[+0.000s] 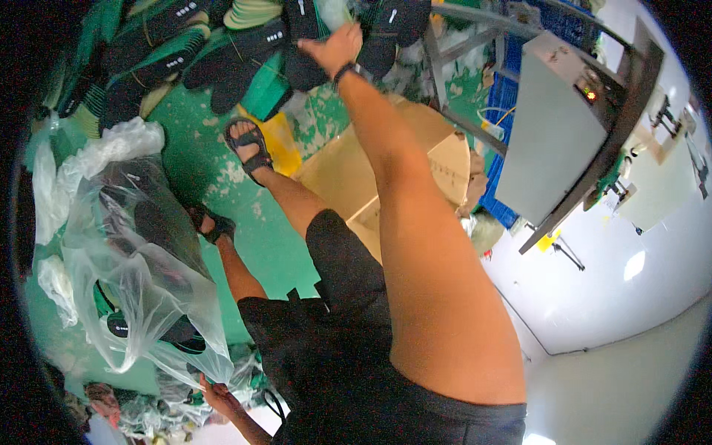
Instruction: The person picks up green and black shoe components from a pile on the floor and places them one by one into a large clear plastic bag.
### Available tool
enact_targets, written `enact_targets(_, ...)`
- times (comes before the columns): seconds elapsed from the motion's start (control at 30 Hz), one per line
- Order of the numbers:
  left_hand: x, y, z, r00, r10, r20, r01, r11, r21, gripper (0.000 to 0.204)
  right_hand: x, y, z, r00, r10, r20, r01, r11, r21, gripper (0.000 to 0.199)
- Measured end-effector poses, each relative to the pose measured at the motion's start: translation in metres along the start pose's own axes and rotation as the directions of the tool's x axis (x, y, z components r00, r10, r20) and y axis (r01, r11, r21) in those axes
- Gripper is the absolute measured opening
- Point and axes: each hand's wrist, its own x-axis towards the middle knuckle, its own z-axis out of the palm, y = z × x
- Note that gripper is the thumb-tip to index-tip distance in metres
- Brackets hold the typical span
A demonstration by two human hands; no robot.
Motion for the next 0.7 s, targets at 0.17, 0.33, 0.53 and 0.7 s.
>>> enact_targets(0.17,-0.003,0.012,0.021,0.996,0.029,-0.088,-0.019,0.993,0.114,0.035,0.058,0.012,0.016,0.99,-0.01,0.143,0.029,0.991,-0.13,0.135)
enact_targets(0.33,-0.006,0.014,0.021,0.993,-0.021,-0.119,0.029,0.998,0.06,0.031,0.025,-0.033,-0.003,0.975,0.046,0.218,-0.004,0.982,-0.189,0.136)
enact_targets(0.53,0.004,0.035,0.051,0.972,-0.071,-0.226,0.058,0.996,-0.063,0.026,0.055,-0.042,-0.026,0.877,0.248,0.411,-0.099,0.931,-0.352,0.124)
enact_targets(0.7,-0.011,0.014,-0.026,0.981,0.066,-0.18,-0.133,0.91,-0.393,0.031,-0.029,-0.064,-0.078,0.877,-0.176,0.446,0.152,0.984,0.089,0.118)
